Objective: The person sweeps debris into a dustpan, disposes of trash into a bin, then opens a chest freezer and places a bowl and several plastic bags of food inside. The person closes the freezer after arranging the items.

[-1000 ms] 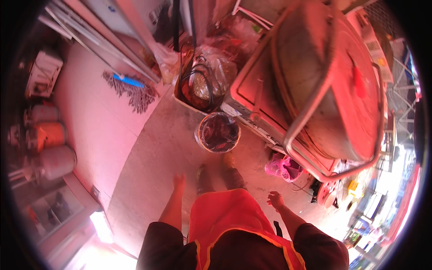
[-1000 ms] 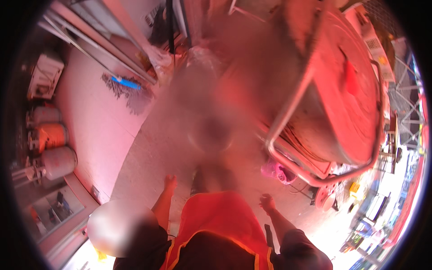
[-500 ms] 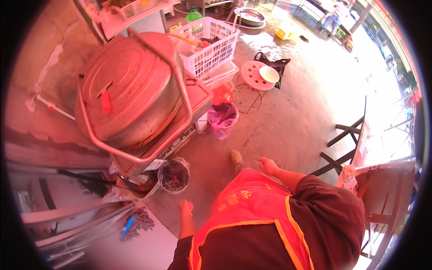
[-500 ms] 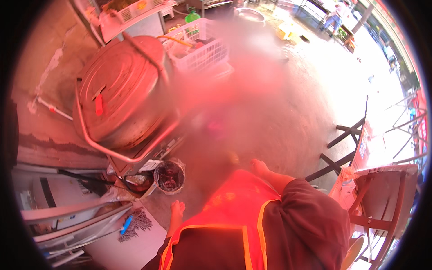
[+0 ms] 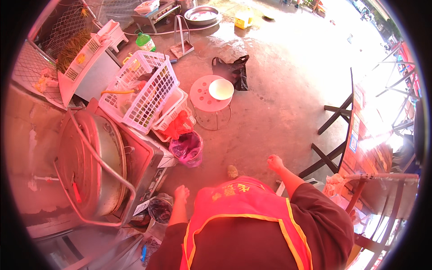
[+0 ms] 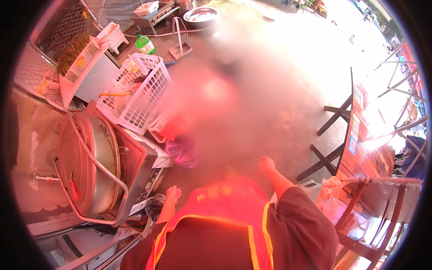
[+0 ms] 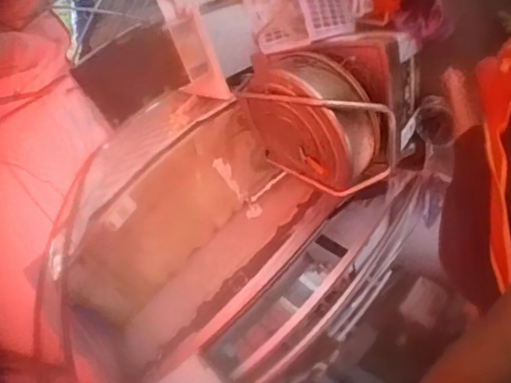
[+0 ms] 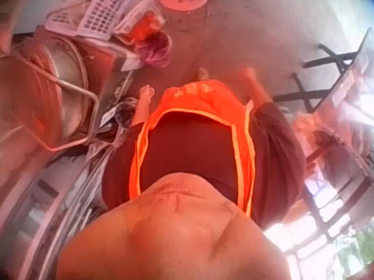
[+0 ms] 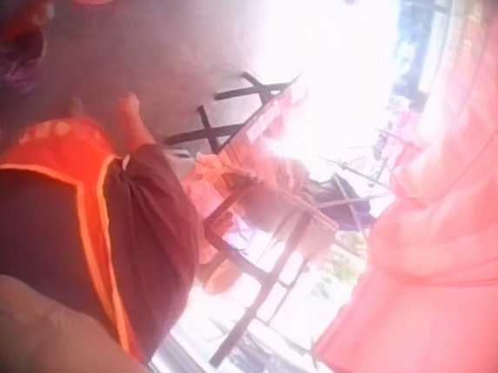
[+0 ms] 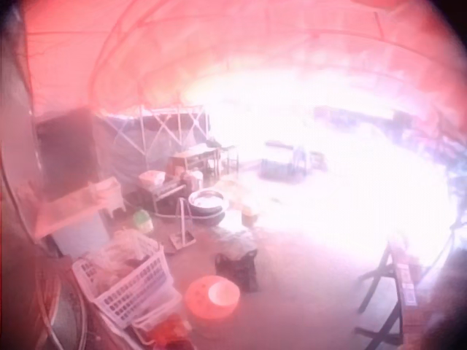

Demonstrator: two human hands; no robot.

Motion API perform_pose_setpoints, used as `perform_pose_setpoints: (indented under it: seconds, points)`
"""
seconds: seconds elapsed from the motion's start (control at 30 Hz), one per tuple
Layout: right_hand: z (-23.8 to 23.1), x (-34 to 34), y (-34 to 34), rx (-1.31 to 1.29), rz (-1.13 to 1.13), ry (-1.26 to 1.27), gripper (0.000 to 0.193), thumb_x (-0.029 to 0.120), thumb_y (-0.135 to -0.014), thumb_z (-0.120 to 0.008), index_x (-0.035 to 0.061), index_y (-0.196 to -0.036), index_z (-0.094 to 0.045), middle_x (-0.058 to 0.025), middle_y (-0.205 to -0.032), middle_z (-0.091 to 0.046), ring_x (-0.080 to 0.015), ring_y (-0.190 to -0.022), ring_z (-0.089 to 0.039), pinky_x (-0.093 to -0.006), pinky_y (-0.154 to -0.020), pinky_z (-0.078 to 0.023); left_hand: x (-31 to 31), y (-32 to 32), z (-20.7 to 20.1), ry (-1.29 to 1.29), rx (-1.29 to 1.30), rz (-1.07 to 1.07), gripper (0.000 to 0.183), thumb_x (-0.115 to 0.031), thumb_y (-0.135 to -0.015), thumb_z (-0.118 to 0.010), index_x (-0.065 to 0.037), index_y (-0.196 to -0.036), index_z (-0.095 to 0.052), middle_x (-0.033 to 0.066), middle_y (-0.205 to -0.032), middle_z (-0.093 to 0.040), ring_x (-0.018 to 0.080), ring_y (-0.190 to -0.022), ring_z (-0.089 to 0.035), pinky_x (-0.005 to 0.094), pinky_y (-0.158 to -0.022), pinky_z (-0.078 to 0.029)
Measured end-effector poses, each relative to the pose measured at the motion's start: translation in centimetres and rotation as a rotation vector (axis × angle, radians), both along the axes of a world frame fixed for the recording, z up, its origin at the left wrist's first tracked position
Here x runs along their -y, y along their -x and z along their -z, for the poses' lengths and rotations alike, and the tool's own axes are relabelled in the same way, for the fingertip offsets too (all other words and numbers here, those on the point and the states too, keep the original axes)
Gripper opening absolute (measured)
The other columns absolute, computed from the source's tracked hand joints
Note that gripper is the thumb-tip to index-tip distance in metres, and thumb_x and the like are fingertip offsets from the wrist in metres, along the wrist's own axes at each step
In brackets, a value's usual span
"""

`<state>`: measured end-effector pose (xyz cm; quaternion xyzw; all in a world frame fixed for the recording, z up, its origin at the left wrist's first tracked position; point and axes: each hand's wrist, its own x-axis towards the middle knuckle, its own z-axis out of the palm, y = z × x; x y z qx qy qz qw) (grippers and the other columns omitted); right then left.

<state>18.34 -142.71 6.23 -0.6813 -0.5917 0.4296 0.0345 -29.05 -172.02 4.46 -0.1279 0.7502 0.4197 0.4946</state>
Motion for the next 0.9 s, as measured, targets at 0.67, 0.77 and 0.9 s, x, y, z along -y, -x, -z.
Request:
perform_pose_setpoints:
  seconds: [0.67,0.77,0.9]
  points:
    - [-2.4,-35.9,-2.2,-0.140,0.264,0.269,0.036,0.015,-0.090,-0.056,-0.0006,-0.123,-0.054,-0.0113,-0.099,-0.063,-0.0192,-0.073,-0.065,-0.0310,-0.063,-0.055,-52.1,-7.9,13.4,-0.215,0.257,0.003,0.038,-0.031,-0.093,-0.061,-0.004,-0.120,-0.056,0.0072,-0.100,-0.063,0.0181,-0.088,-0.061,0.0323,-0.077,-0.053]
    - [-2.9,-40.5,-4.5,-0.069,0.261,0.251,0.036,0.015,-0.090,-0.056,-0.0009,-0.123,-0.055,-0.0116,-0.099,-0.064,-0.0191,-0.072,-0.065,-0.0310,-0.062,-0.055,-56.1,-9.6,14.4,-0.105,0.325,-0.089,0.041,-0.034,-0.094,-0.060,-0.003,-0.121,-0.056,0.0089,-0.105,-0.061,0.0199,-0.093,-0.060,0.0341,-0.081,-0.052]
    - [-2.5,-44.3,-6.5,0.089,0.139,0.368,0.036,0.014,-0.090,-0.055,-0.0009,-0.123,-0.055,-0.0112,-0.097,-0.064,-0.0193,-0.070,-0.065,-0.0307,-0.062,-0.054,-58.3,-11.3,18.1,-0.144,0.354,-0.246,0.042,-0.036,-0.094,-0.059,-0.002,-0.119,-0.055,0.0090,-0.103,-0.063,0.0188,-0.091,-0.061,0.0341,-0.079,-0.052]
